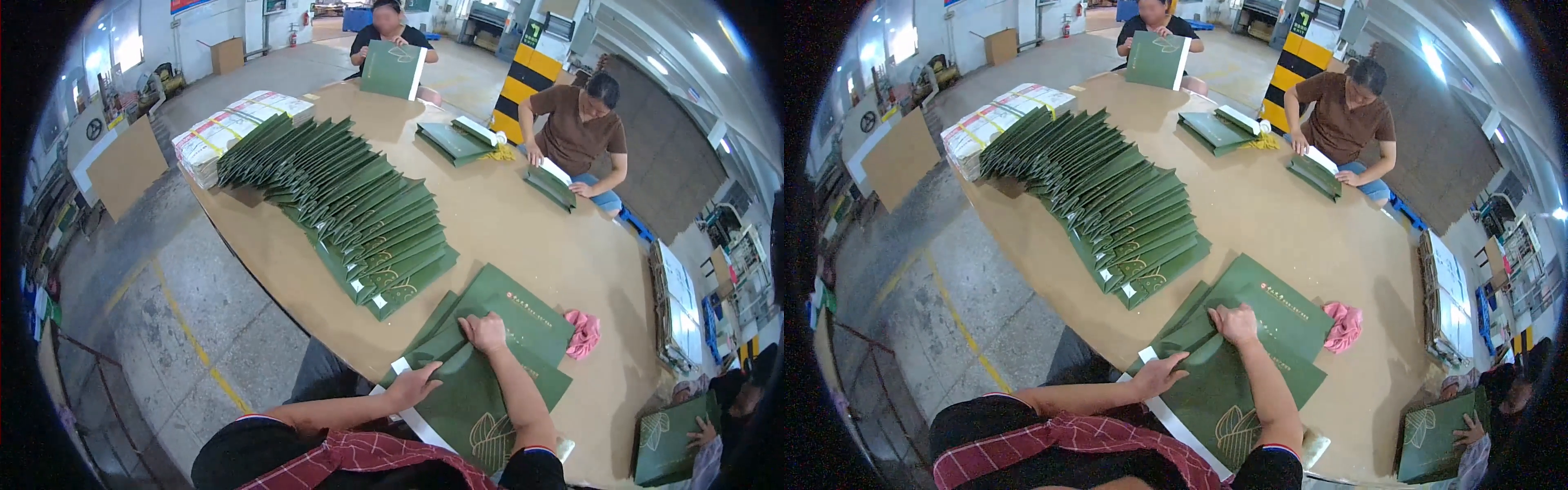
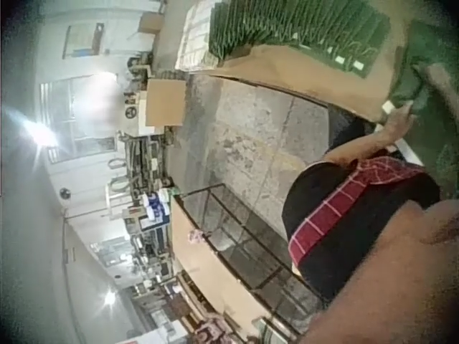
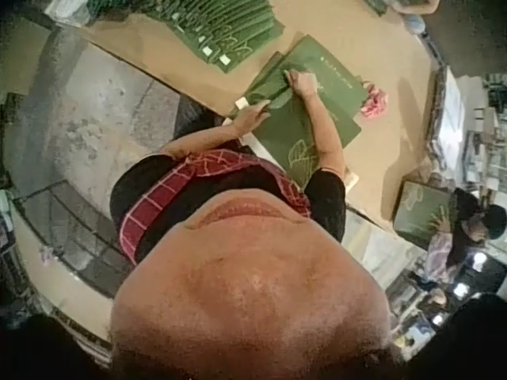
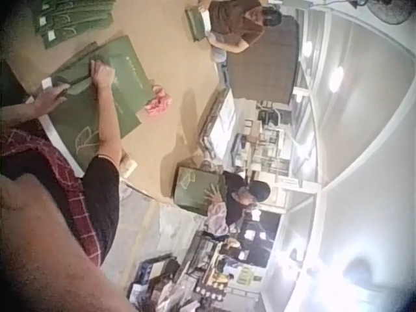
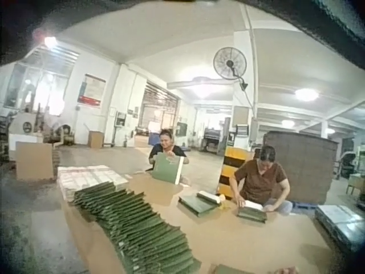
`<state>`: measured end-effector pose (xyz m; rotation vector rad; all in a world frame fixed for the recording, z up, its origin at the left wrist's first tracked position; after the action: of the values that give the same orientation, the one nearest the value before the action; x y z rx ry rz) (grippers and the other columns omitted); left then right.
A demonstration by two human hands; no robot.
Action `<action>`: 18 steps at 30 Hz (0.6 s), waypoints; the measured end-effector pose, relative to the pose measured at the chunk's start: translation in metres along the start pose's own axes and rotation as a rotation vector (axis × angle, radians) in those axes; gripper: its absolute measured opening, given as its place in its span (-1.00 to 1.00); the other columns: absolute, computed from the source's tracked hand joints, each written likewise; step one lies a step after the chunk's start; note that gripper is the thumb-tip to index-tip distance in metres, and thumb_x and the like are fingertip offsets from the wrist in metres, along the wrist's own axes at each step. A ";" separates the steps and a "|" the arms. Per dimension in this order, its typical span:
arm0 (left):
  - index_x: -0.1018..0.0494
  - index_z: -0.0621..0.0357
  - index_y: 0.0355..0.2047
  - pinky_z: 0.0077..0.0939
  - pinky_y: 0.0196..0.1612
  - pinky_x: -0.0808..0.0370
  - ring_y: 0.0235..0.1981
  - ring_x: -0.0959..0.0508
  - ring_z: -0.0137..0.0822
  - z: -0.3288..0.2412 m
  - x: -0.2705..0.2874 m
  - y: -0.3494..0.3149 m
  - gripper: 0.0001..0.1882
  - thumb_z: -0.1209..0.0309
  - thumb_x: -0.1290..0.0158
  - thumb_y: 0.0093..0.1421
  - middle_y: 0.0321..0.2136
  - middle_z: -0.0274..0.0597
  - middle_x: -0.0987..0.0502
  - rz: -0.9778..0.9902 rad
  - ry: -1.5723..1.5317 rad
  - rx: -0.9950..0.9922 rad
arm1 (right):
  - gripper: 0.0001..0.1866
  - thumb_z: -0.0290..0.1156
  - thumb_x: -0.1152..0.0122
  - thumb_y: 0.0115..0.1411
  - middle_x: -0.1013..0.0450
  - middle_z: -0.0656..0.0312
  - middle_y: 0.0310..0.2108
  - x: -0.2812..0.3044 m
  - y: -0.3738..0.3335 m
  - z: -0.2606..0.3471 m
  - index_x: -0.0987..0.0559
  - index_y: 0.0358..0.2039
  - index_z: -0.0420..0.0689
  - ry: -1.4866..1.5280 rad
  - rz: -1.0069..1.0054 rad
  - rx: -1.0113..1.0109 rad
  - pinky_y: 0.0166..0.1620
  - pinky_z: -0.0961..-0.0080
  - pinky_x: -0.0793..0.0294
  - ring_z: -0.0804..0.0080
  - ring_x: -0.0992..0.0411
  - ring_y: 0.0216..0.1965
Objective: Gluing white inserts into green paper bags and stacking them.
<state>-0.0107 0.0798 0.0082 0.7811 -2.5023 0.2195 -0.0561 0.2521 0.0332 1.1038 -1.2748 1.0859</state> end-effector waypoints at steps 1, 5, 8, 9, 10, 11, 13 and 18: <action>-0.27 0.19 -0.10 -0.22 -0.34 -0.41 -0.21 -0.42 -0.04 -0.013 0.000 0.001 -0.51 0.20 -0.05 0.01 -0.11 0.03 -0.31 0.028 0.159 -0.083 | -0.68 -0.07 0.07 0.11 -0.40 0.22 -0.49 0.012 0.001 0.002 -0.45 -0.55 -0.03 -0.022 -0.147 -0.008 -0.19 0.31 -0.24 0.26 -0.37 -0.39; -0.22 0.13 0.00 -0.03 -0.07 -0.25 0.05 -0.24 -0.12 -0.084 -0.005 0.000 -0.43 0.13 0.00 0.03 0.10 -0.02 -0.09 -0.113 0.812 -0.624 | -0.51 0.03 0.16 0.11 -0.12 0.18 0.09 0.008 0.005 -0.001 -0.30 -0.04 -0.02 0.038 -0.177 -0.081 0.11 0.09 0.07 0.24 -0.07 0.10; -0.21 0.12 0.02 0.11 0.03 -0.06 0.11 -0.14 -0.12 -0.101 -0.032 0.012 -0.40 0.04 0.06 0.04 0.10 0.01 -0.11 0.167 0.511 -0.767 | -0.42 0.04 0.15 0.10 -0.08 0.14 0.11 0.002 0.005 -0.018 -0.24 0.05 -0.04 0.078 -0.198 -0.145 0.16 0.13 0.13 0.27 0.01 0.17; -0.22 0.12 0.02 0.10 0.03 -0.06 0.12 -0.12 -0.11 -0.104 -0.039 0.013 -0.38 -0.01 0.10 0.04 0.08 0.01 -0.13 0.183 0.557 -0.840 | -0.44 0.02 0.14 0.11 -0.09 0.15 0.11 0.000 0.006 -0.023 -0.24 0.04 -0.05 0.130 -0.210 -0.143 0.16 0.12 0.12 0.28 0.00 0.16; -0.22 0.10 0.02 0.12 0.04 -0.01 0.13 -0.10 -0.10 -0.092 -0.055 0.021 -0.37 -0.03 0.10 0.03 0.07 0.03 -0.14 0.321 0.633 -0.749 | -0.46 -0.01 0.15 0.11 -0.09 0.17 0.12 -0.001 0.006 -0.026 -0.24 0.05 -0.04 0.172 -0.234 -0.107 0.17 0.13 0.13 0.27 -0.01 0.16; -0.23 0.08 0.02 0.16 0.04 0.02 0.13 -0.10 -0.08 -0.085 -0.065 0.027 -0.37 -0.04 0.12 0.03 0.06 0.02 -0.15 0.376 0.698 -0.695 | -0.46 -0.02 0.14 0.10 -0.09 0.14 0.11 -0.001 0.007 -0.033 -0.24 0.05 -0.02 0.205 -0.262 -0.148 0.17 0.16 0.12 0.25 -0.03 0.15; -0.23 0.05 0.02 0.17 0.07 0.10 0.13 -0.08 -0.07 -0.089 -0.070 0.033 -0.38 -0.05 0.14 0.04 0.07 0.01 -0.14 0.309 0.697 -0.703 | -0.44 0.02 0.13 0.07 -0.12 0.06 0.09 0.006 0.005 -0.040 -0.28 0.02 -0.03 0.218 -0.317 -0.199 0.17 0.15 0.12 0.18 -0.04 0.15; -0.09 0.07 0.11 0.07 0.12 0.17 0.16 -0.02 -0.08 -0.073 -0.062 0.028 -0.35 0.09 0.06 0.04 0.13 -0.02 -0.07 0.317 0.780 -0.582 | -0.41 0.00 -0.02 -0.03 -0.10 0.05 0.09 0.065 -0.023 -0.006 -0.30 0.00 -0.01 0.000 -0.362 -0.131 0.13 -0.01 0.13 0.11 0.01 0.16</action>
<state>0.0479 0.1544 0.0387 0.0242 -1.7721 -0.0920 -0.0314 0.2544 0.0984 1.1784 -1.0771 0.7216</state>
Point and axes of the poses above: each hand's wrist, its own y-axis towards the middle knuckle, its own x-axis out of the back of the hand, z = x × y, the point moved 10 cm from there along y, towards the middle knuckle
